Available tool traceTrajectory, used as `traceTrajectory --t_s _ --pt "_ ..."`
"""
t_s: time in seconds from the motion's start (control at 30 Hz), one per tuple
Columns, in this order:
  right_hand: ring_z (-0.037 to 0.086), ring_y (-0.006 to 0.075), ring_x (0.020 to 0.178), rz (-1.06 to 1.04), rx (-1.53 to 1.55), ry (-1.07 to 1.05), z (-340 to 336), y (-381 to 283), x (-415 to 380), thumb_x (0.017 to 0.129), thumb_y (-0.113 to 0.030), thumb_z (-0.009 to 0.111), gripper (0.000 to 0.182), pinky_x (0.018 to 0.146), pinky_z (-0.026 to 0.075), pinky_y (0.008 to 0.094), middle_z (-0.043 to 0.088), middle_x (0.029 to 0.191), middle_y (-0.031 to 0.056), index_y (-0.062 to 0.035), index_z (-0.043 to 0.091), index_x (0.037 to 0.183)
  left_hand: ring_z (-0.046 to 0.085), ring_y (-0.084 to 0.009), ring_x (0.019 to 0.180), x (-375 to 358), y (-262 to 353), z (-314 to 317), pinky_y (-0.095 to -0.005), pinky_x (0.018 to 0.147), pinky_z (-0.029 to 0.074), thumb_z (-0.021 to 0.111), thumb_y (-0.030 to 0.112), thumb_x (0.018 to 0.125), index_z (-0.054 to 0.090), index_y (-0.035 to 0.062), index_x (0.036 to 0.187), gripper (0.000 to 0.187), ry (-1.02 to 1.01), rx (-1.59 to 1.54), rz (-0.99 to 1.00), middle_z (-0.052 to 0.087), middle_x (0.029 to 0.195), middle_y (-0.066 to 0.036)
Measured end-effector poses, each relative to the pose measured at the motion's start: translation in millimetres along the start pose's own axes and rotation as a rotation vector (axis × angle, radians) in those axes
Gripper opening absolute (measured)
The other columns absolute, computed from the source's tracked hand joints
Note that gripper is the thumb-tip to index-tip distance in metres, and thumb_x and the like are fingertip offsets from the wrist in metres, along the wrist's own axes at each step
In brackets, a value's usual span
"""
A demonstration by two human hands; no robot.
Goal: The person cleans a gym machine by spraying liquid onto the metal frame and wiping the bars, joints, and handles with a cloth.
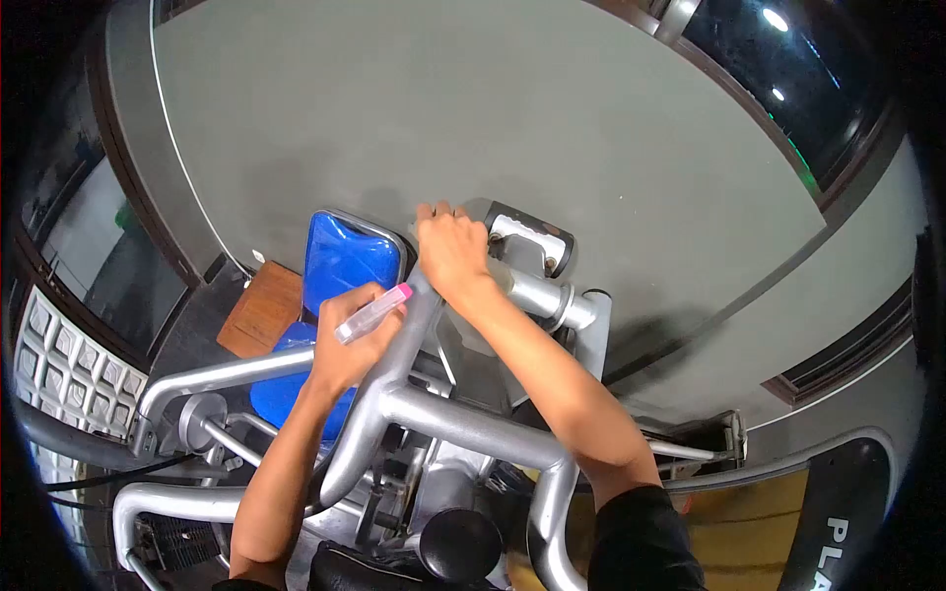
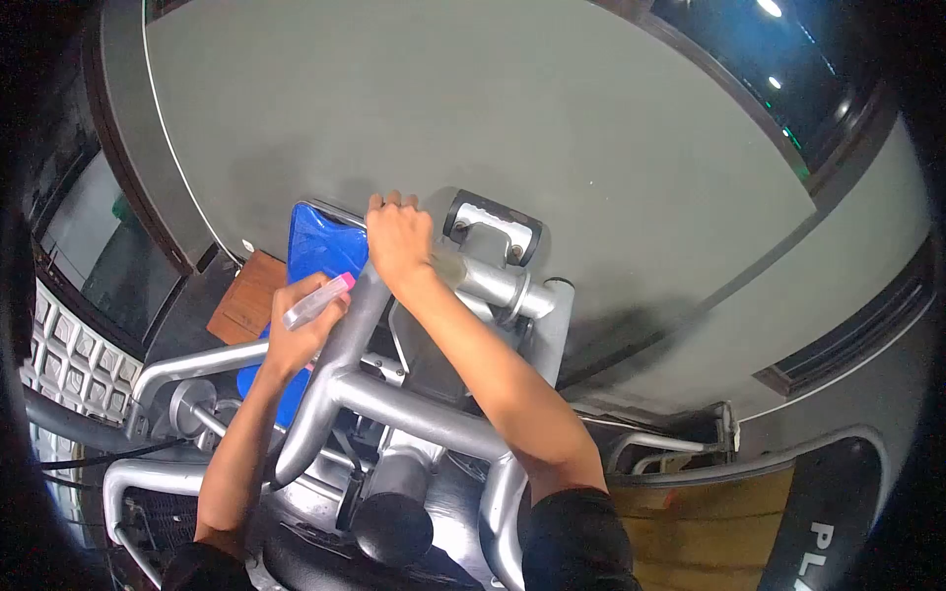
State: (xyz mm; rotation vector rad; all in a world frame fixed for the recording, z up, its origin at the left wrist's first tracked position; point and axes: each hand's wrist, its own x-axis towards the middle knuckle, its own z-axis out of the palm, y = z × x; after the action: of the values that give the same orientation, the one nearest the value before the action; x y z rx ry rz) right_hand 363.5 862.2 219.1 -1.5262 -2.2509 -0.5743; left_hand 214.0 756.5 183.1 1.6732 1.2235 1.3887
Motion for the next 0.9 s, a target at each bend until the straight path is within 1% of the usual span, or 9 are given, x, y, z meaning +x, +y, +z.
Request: traceTrajectory --t_s 0.17,0.23,0.43,0.57,0.7,0.77,0.83,0.87,0.9 --pt "0.072 0.0332 0.093 0.130 -0.020 -0.092 -23.4 8.1 -9.6 0.080 -0.009 0.067 0.014 0.071 0.059 0.0397 0.071 0.096 0.0150 -0.0040 0.071 0.092 0.047 -0.0049 0.061 2.4 7.4 -10.1 -0.0260 0.054 0.037 0.069 0.017 0.084 0.065 0.0002 0.076 0.019 0.044 -0.027 -0.019 0.055 0.061 -0.001" --pt "0.071 0.0345 0.095 0.143 0.046 -0.230 -43.0 13.2 -27.9 0.077 -0.008 0.069 0.020 0.073 0.059 0.0412 0.071 0.098 0.0187 -0.0011 0.068 0.096 0.046 -0.0045 0.060 2.0 18.9 -13.1 -0.0250 0.054 0.036 0.069 0.018 0.085 0.065 0.0004 0.075 0.021 0.071 -0.127 -0.099 0.055 0.061 -0.001" --pt "0.070 0.0350 0.094 -0.045 0.220 0.056 -30.6 13.8 -55.9 0.077 -0.006 0.067 0.027 0.075 0.058 0.0478 0.069 0.100 0.0171 -0.0036 0.065 0.104 0.053 -0.0073 0.058 8.5 25.4 -24.1 -0.0273 0.054 0.039 0.070 0.024 0.085 0.068 0.0013 0.073 0.026 0.049 -0.179 -0.140 0.059 0.061 -0.002" --pt "0.069 0.0351 0.094 0.006 0.144 0.019 -20.1 20.7 -25.3 0.078 -0.007 0.067 0.025 0.077 0.057 0.0480 0.068 0.101 0.0147 -0.0065 0.067 0.103 0.056 -0.0099 0.058 11.7 35.5 -28.1 -0.0286 0.055 0.041 0.068 0.032 0.087 0.068 0.0011 0.072 0.035 0.008 -0.163 -0.194 0.062 0.062 -0.004" --pt "0.070 0.0348 0.095 0.114 0.022 -0.100 -6.3 22.8 14.4 0.078 -0.011 0.069 0.027 0.081 0.057 0.0459 0.069 0.104 0.0150 -0.0085 0.072 0.104 0.058 -0.0125 0.058 16.8 33.2 -32.7 -0.0300 0.056 0.043 0.063 0.044 0.091 0.069 0.0012 0.072 0.047 0.023 -0.215 -0.346 0.063 0.061 -0.005" --pt "0.069 0.0383 0.095 0.110 0.046 -0.212 4.3 27.0 24.5 0.078 -0.018 0.073 0.030 0.083 0.056 0.0470 0.069 0.107 0.0146 -0.0134 0.072 0.108 0.059 -0.0135 0.058 21.1 23.0 -29.8 -0.0316 0.056 0.044 0.061 0.046 0.092 0.069 0.0014 0.071 0.050 0.054 -0.297 -0.370 0.063 0.061 -0.005" --pt "0.068 0.0372 0.098 0.027 0.086 -0.256 -8.9 23.2 21.0 0.079 -0.019 0.071 0.029 0.085 0.056 0.0468 0.069 0.108 0.0134 -0.0142 0.072 0.108 0.059 -0.0146 0.056 25.4 13.9 -25.4 -0.0351 0.056 0.044 0.060 0.048 0.092 0.070 0.0030 0.069 0.051 0.114 -0.164 -0.335 0.063 0.059 -0.005" --pt "0.067 0.0360 0.101 -0.057 0.133 -0.304 -15.9 22.2 17.6 0.079 -0.021 0.070 0.029 0.088 0.055 0.0466 0.069 0.109 0.0121 -0.0149 0.072 0.108 0.067 -0.0245 0.060 25.3 12.1 -24.6 -0.0406 0.060 0.049 0.059 0.049 0.092 0.074 0.0047 0.073 0.050 0.105 -0.077 -0.368 0.069 0.064 -0.010" --pt "0.067 0.0360 0.101 -0.059 0.128 -0.304 -23.3 19.8 13.5 0.079 -0.021 0.070 0.029 0.088 0.055 0.0466 0.069 0.109 0.0121 -0.0149 0.072 0.108 0.067 -0.0245 0.060 25.6 10.0 -21.6 -0.0406 0.060 0.049 0.059 0.049 0.092 0.074 0.0047 0.073 0.050 0.106 -0.081 -0.367 0.069 0.064 -0.010"
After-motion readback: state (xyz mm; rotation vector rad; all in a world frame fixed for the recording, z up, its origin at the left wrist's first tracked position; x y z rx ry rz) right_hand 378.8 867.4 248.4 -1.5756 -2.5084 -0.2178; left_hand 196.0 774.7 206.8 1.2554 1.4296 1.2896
